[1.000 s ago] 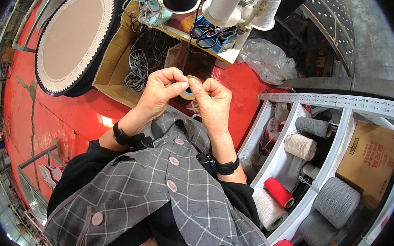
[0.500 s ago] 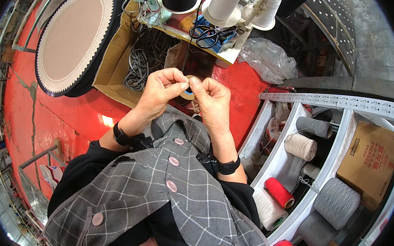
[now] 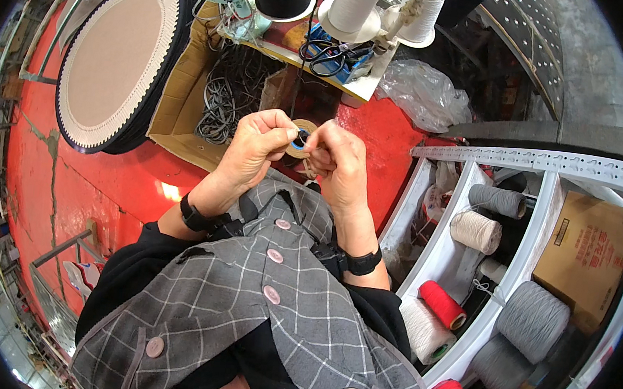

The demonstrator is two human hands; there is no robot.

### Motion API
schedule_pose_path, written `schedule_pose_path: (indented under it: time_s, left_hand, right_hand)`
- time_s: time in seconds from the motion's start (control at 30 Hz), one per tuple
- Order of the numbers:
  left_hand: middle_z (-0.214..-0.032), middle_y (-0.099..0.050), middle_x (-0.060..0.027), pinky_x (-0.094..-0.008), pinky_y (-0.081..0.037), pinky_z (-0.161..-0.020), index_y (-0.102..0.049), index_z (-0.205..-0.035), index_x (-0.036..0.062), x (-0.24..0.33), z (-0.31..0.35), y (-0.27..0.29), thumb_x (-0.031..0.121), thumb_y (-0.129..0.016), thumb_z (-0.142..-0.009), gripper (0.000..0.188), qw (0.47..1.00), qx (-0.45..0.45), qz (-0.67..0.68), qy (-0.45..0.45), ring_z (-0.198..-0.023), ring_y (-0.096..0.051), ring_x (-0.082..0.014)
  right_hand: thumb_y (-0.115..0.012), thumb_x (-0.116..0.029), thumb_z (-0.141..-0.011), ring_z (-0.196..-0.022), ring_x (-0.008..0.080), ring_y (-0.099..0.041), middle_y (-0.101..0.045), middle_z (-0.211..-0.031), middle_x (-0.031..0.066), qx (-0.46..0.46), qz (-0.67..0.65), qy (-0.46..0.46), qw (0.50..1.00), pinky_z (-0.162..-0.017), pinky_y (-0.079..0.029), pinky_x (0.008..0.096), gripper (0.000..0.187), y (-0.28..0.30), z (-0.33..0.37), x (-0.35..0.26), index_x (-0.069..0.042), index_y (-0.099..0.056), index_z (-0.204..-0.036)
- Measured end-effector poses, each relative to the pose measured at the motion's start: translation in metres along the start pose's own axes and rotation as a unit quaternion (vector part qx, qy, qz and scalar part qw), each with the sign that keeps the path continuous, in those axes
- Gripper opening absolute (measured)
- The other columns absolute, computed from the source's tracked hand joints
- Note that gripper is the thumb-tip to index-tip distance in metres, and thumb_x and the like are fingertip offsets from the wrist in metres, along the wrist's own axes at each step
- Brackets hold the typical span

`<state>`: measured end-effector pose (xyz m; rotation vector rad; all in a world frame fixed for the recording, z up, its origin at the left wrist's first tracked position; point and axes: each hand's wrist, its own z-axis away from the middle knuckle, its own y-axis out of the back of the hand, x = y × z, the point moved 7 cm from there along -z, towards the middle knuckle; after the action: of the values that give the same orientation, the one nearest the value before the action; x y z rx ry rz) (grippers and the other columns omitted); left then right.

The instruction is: Sewing and finishing the edges of circular and rectangular mats using an industrial sewing machine.

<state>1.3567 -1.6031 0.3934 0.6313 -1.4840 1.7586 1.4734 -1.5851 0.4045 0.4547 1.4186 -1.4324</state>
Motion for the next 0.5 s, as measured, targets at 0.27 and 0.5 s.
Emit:
schedule_pose_path:
  time_s: [0.27,0.5]
  left_hand:
    - [-0.057,-0.048,0.0053,-0.0161,-0.027,-0.038,-0.058,-0.076,0.0049,-0.006,0.002,-0.005,0.012,-0.062,-0.08,0.009,0.999,-0.03,0.021,0.032,-0.042,-0.035,-0.0004]
    - [-0.06,-0.047,0.0048,-0.0168,-0.021,-0.041,-0.056,-0.074,0.0042,-0.011,0.007,-0.009,0.012,-0.061,-0.08,0.011,0.998,-0.042,0.021,0.051,-0.046,-0.031,-0.0007]
  right_hand:
    - [-0.045,-0.029,-0.093,-0.046,0.0063,-0.035,-0.047,-0.064,0.0026,0.009,-0.137,0.097,0.986,-0.042,-0.032,0.0179,0.025,-0.009,-0.004,-0.008,-0.008,-0.048,-0.08]
    - [-0.044,-0.028,-0.094,-0.047,0.006,-0.034,-0.044,-0.061,0.002,-0.016,-0.151,0.107,0.983,-0.041,-0.028,0.0181,0.026,-0.012,-0.007,-0.014,-0.009,-0.045,-0.076]
